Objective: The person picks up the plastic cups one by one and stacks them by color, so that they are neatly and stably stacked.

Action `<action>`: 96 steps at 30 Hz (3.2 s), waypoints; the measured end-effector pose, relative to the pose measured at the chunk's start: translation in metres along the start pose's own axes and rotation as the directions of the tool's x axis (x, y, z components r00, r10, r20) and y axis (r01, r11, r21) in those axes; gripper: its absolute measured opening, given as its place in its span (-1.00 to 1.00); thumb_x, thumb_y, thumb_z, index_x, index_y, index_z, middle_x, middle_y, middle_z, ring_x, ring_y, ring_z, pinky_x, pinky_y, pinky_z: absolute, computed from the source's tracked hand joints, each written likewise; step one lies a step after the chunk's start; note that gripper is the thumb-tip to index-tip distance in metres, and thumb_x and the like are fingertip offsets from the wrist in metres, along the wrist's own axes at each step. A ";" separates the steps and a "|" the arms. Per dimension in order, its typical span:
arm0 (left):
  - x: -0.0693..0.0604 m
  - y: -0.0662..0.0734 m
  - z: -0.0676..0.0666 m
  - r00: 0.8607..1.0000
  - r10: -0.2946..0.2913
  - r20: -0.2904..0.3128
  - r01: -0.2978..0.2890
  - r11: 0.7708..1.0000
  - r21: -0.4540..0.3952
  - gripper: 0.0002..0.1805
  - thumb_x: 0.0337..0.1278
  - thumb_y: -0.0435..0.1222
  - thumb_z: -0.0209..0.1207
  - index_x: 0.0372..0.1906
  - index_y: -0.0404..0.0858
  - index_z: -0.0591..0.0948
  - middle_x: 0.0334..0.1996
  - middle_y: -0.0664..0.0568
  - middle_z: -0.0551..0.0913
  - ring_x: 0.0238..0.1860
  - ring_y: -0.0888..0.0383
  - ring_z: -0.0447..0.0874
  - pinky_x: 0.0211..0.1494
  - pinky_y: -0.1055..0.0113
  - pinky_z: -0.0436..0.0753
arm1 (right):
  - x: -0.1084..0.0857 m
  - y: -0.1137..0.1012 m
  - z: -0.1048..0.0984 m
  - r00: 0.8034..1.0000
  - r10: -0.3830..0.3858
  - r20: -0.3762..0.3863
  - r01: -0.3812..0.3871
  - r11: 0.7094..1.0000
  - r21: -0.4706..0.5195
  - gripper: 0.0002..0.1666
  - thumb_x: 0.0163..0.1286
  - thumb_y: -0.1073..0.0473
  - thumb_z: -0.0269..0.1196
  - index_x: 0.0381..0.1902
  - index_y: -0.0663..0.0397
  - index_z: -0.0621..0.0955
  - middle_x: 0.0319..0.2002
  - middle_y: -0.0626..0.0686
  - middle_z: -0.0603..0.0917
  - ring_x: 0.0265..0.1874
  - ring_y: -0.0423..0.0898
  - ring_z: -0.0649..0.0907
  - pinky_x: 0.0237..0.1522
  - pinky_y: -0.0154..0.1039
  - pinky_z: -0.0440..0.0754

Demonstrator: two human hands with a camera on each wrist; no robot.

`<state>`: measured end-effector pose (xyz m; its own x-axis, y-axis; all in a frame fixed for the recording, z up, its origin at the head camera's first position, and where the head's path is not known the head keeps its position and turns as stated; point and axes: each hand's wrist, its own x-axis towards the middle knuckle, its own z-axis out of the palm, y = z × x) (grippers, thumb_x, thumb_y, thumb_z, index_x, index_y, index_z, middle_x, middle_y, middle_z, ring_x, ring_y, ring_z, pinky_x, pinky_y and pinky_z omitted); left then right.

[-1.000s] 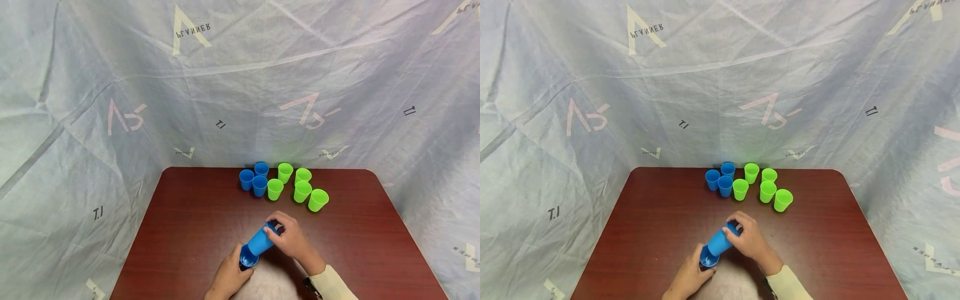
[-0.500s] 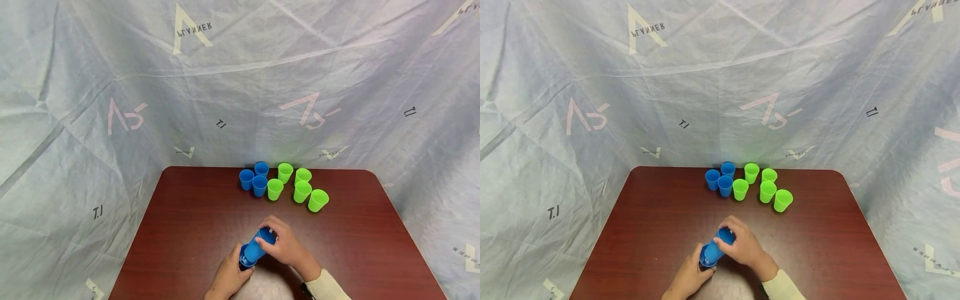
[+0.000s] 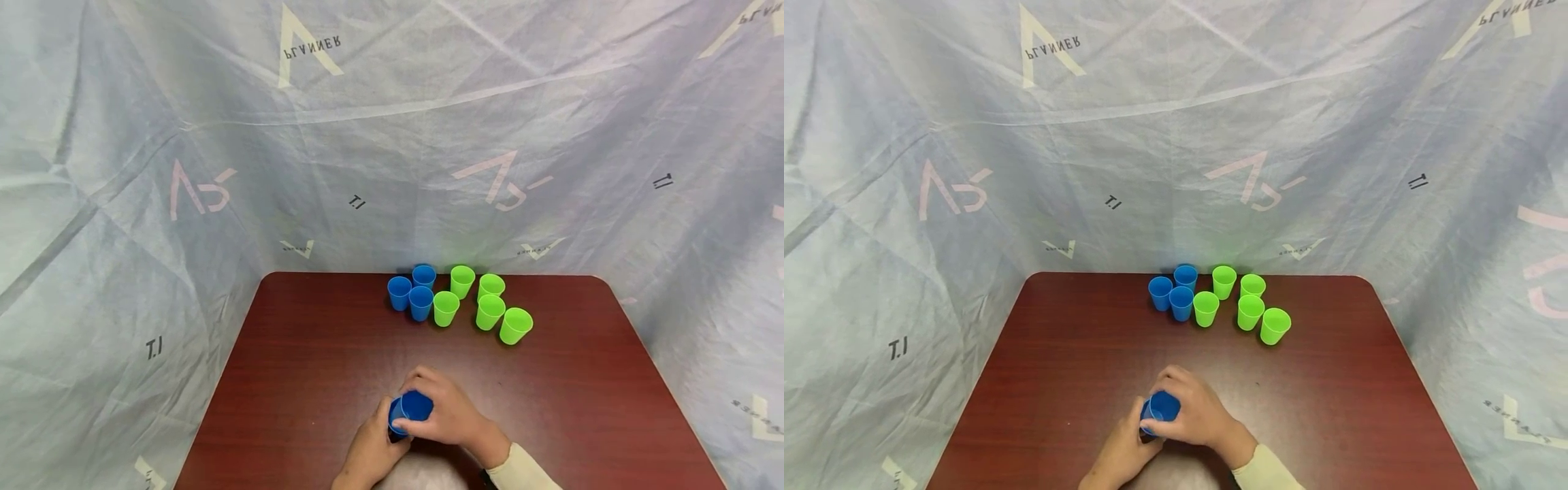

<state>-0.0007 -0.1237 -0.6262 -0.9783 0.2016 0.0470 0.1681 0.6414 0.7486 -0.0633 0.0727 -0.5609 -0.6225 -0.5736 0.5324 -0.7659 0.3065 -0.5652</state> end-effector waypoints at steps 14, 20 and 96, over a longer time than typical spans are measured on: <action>-0.003 0.000 0.005 0.999 0.026 -0.036 -0.025 0.999 0.028 -0.32 0.14 -0.18 0.43 0.34 -0.20 0.44 0.02 -0.04 0.80 -0.03 0.14 0.80 -0.03 0.23 0.77 | -0.003 0.004 0.024 0.999 -0.049 0.019 0.050 0.999 -0.019 -0.47 0.12 -0.19 0.64 -0.04 -0.10 0.78 -0.10 -0.16 0.66 -0.07 -0.28 0.60 0.02 -0.38 0.64; -0.004 0.003 0.008 0.997 0.038 -0.074 -0.035 0.998 0.048 -0.32 0.15 -0.10 0.45 0.30 -0.27 0.48 -0.03 -0.07 0.81 -0.08 0.08 0.84 -0.08 0.21 0.78 | -0.011 0.006 0.036 1.000 -0.017 0.002 0.018 0.998 -0.059 -0.45 0.11 -0.24 0.63 -0.06 -0.07 0.80 -0.10 -0.19 0.68 -0.06 -0.27 0.61 0.04 -0.42 0.62; -0.008 0.019 0.012 0.980 0.061 -0.191 -0.057 0.998 0.026 -0.28 0.30 0.05 0.40 0.38 -0.16 0.37 0.06 0.04 0.68 0.00 0.08 0.77 -0.02 0.14 0.73 | 0.005 0.046 0.031 0.934 0.267 -0.238 -0.302 0.946 -0.121 -0.87 0.52 0.23 0.29 -0.02 0.02 0.63 -0.04 -0.01 0.63 -0.01 -0.10 0.63 0.06 -0.03 0.67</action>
<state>0.0115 -0.1044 -0.6207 -0.9712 0.0958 0.2180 0.2271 0.6480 0.7270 -0.0967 0.0605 -0.6034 -0.8244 -0.2729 0.4959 -0.5560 0.5545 -0.6192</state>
